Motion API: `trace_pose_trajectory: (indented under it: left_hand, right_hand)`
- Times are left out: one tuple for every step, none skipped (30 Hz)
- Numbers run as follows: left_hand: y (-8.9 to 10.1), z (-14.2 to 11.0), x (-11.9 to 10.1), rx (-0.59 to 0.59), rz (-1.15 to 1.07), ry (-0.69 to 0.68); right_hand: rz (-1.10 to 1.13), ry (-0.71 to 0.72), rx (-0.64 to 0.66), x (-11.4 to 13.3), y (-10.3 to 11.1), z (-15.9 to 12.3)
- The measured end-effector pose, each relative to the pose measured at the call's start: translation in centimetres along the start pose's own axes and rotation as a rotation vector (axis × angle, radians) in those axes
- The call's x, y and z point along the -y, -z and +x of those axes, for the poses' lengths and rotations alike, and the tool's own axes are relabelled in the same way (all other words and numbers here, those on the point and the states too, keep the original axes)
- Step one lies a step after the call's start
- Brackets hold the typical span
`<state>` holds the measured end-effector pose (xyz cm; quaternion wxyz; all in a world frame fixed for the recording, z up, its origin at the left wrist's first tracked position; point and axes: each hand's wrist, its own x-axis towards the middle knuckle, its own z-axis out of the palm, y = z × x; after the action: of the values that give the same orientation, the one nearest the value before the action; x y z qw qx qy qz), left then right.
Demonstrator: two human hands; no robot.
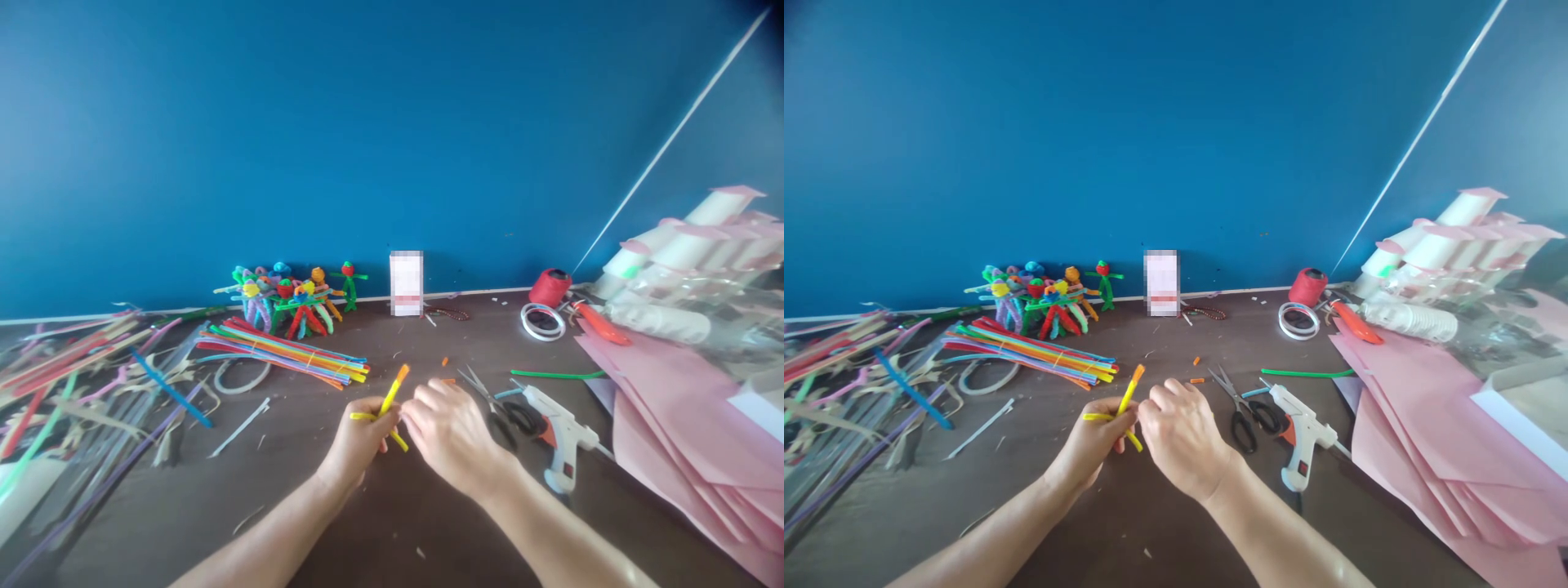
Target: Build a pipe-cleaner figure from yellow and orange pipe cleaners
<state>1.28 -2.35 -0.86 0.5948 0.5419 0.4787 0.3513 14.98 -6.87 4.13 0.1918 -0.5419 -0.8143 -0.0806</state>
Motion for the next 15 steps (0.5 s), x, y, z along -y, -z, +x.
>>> trace_pose_trajectory:
  left_hand:
    - [0.1, 0.0, 0.1, -0.024, -0.049, -0.002]
    - [0.2, 0.1, 0.1, -0.045, -0.102, 0.002]
    - [0.2, 0.1, 0.1, -0.061, -0.158, 0.011]
    - [0.3, 0.1, 0.0, -0.074, -0.214, 0.025]
    - [0.4, 0.0, -0.1, -0.085, -0.266, 0.043]
    - [0.5, 0.0, -0.2, -0.092, -0.312, 0.062]
    - [0.6, 0.0, -0.3, -0.094, -0.351, 0.077]
    - [0.6, 0.0, -0.4, -0.093, -0.383, 0.089]
    - [0.7, 0.0, -0.5, -0.087, -0.408, 0.099]
    - [0.7, 0.0, -0.6, -0.080, -0.427, 0.106]
    - [0.7, 0.0, -0.7, -0.072, -0.441, 0.113]
    - [0.8, 0.0, -0.7, -0.065, -0.452, 0.119]
    - [0.8, 0.0, -0.8, -0.058, -0.463, 0.127]
    - [0.9, 0.0, -0.8, -0.049, -0.472, 0.131]
    - [0.9, 0.0, -0.8, -0.037, -0.480, 0.132]
  right_hand:
    - [-0.013, -0.001, -0.011, 0.2, 0.0, 0.0]
    - [-0.011, -0.001, -0.024, 0.4, -0.1, 0.1]
    - [0.002, 0.000, -0.038, 0.6, -0.2, 0.1]
    - [0.024, -0.003, -0.054, 0.7, -0.3, 0.1]
    - [0.055, -0.009, -0.071, 0.7, -0.5, 0.1]
    - [0.093, -0.019, -0.090, 0.7, -0.7, 0.1]
    - [0.135, -0.031, -0.106, 0.6, -0.9, 0.1]
    - [0.179, -0.047, -0.121, 0.6, -1.1, 0.0]
    - [0.224, -0.063, -0.133, 0.5, -1.3, 0.0]
    - [0.268, -0.080, -0.139, 0.4, -1.5, 0.0]
    - [0.310, -0.100, -0.139, 0.3, -1.7, 0.0]
    - [0.350, -0.127, -0.134, 0.3, -1.8, -0.1]
    - [0.385, -0.161, -0.124, 0.2, -2.0, -0.1]
    - [0.414, -0.197, -0.110, 0.1, -2.1, 0.0]
    - [0.440, -0.232, -0.097, 0.0, -2.2, 0.0]
